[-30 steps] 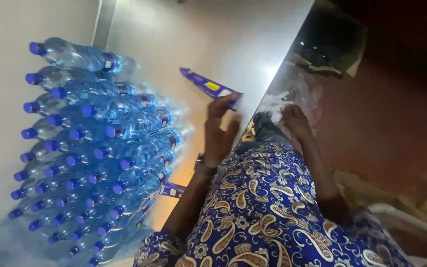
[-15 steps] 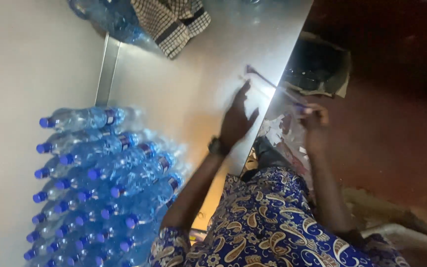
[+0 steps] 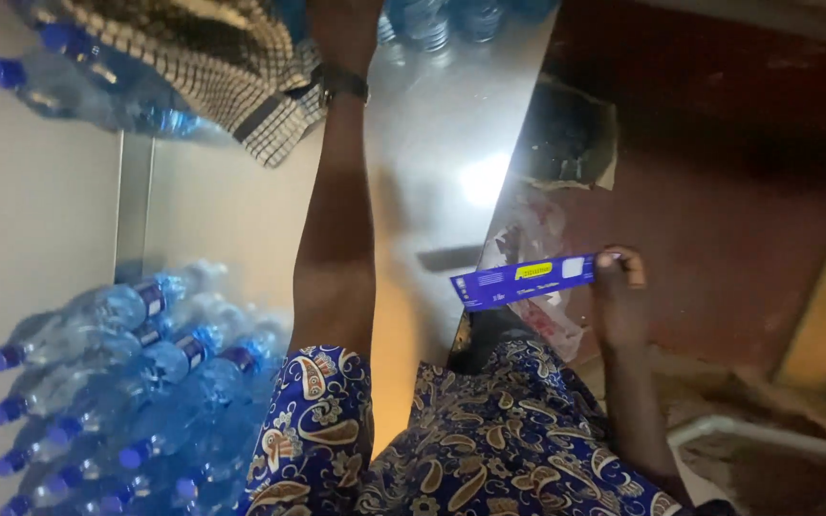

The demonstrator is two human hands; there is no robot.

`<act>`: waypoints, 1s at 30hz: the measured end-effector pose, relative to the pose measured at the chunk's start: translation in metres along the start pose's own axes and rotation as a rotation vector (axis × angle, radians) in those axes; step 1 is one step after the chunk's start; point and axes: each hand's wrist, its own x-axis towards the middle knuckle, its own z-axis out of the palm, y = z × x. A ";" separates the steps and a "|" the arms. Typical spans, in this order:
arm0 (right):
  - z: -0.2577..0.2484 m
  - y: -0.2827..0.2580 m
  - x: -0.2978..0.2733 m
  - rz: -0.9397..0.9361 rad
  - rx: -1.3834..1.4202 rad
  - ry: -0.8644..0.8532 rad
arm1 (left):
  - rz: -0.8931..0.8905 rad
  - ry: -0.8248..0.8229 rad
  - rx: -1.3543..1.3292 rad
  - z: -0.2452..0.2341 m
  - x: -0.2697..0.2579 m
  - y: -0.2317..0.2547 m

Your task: Manually applying adhesive labels to plastic water bottles and organizing them into a bulk pack.

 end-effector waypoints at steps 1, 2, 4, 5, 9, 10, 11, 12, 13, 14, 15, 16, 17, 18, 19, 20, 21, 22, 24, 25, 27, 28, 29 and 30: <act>0.011 0.005 0.001 0.028 0.010 -0.020 | -0.071 -0.020 0.000 -0.017 -0.007 0.003; 0.020 -0.002 -0.001 0.036 0.002 -0.040 | -0.085 -0.003 0.007 -0.038 -0.023 0.010; 0.041 -0.013 -0.007 0.125 0.042 -0.063 | -0.220 -0.042 0.004 -0.080 -0.056 0.027; 0.059 -0.022 -0.014 0.137 0.043 -0.067 | -0.227 -0.041 0.014 -0.099 -0.083 0.035; 0.119 -0.066 -0.051 0.152 -0.226 -0.159 | -0.644 -0.238 0.069 -0.136 -0.221 0.010; 0.135 -0.077 -0.061 0.153 -0.206 -0.214 | -0.681 -0.268 0.109 -0.138 -0.260 -0.010; 0.141 -0.063 -0.066 0.167 -0.218 -0.216 | -0.700 -0.270 0.109 -0.142 -0.289 0.003; 0.147 -0.048 -0.070 0.158 -0.230 -0.253 | -0.800 -0.287 0.098 -0.145 -0.318 0.017; 0.152 -0.035 -0.073 0.145 -0.241 -0.292 | -0.898 -0.299 0.084 -0.148 -0.345 0.033; 0.157 -0.018 -0.078 0.153 -0.252 -0.298 | -0.913 -0.297 0.080 -0.149 -0.365 0.045; 0.162 -0.001 -0.082 0.210 -0.143 -0.308 | -0.867 -0.293 0.001 -0.150 -0.384 0.057; 0.167 0.017 -0.088 0.267 -0.034 -0.316 | -0.820 -0.288 -0.077 -0.151 -0.403 0.070; 0.172 0.016 -0.101 0.275 -0.044 -0.325 | -0.834 -0.280 -0.081 -0.157 -0.420 0.080; 0.177 0.014 -0.115 0.300 -0.043 -0.346 | -0.751 -0.268 -0.196 -0.162 -0.437 0.091; 0.185 0.013 -0.126 0.320 -0.036 -0.368 | -0.659 -0.253 -0.307 -0.167 -0.449 0.101; 0.183 0.012 -0.136 0.323 -0.041 -0.378 | -0.664 -0.243 -0.308 -0.176 -0.457 0.115; 0.181 0.010 -0.147 0.318 -0.098 -0.419 | -0.815 -0.267 -0.441 -0.186 -0.465 0.128; 0.179 0.009 -0.157 0.313 -0.155 -0.460 | -0.963 -0.290 -0.576 -0.196 -0.472 0.140; 0.165 0.026 -0.160 0.290 -0.195 -0.499 | -0.988 -0.006 -0.658 -0.187 -0.492 0.129; 0.157 0.033 -0.159 0.261 -0.233 -0.539 | -0.995 0.280 -0.733 -0.181 -0.502 0.124; 0.141 0.040 -0.161 0.247 -0.298 -0.563 | -0.980 0.323 -0.734 -0.167 -0.524 0.097; 0.135 0.044 -0.161 0.230 -0.356 -0.586 | -0.958 0.364 -0.731 -0.160 -0.533 0.084; 0.135 0.038 -0.165 0.231 -0.359 -0.590 | -0.960 0.368 -0.732 -0.159 -0.534 0.084; 0.136 0.032 -0.168 0.228 -0.378 -0.572 | -0.955 0.381 -0.712 -0.158 -0.534 0.084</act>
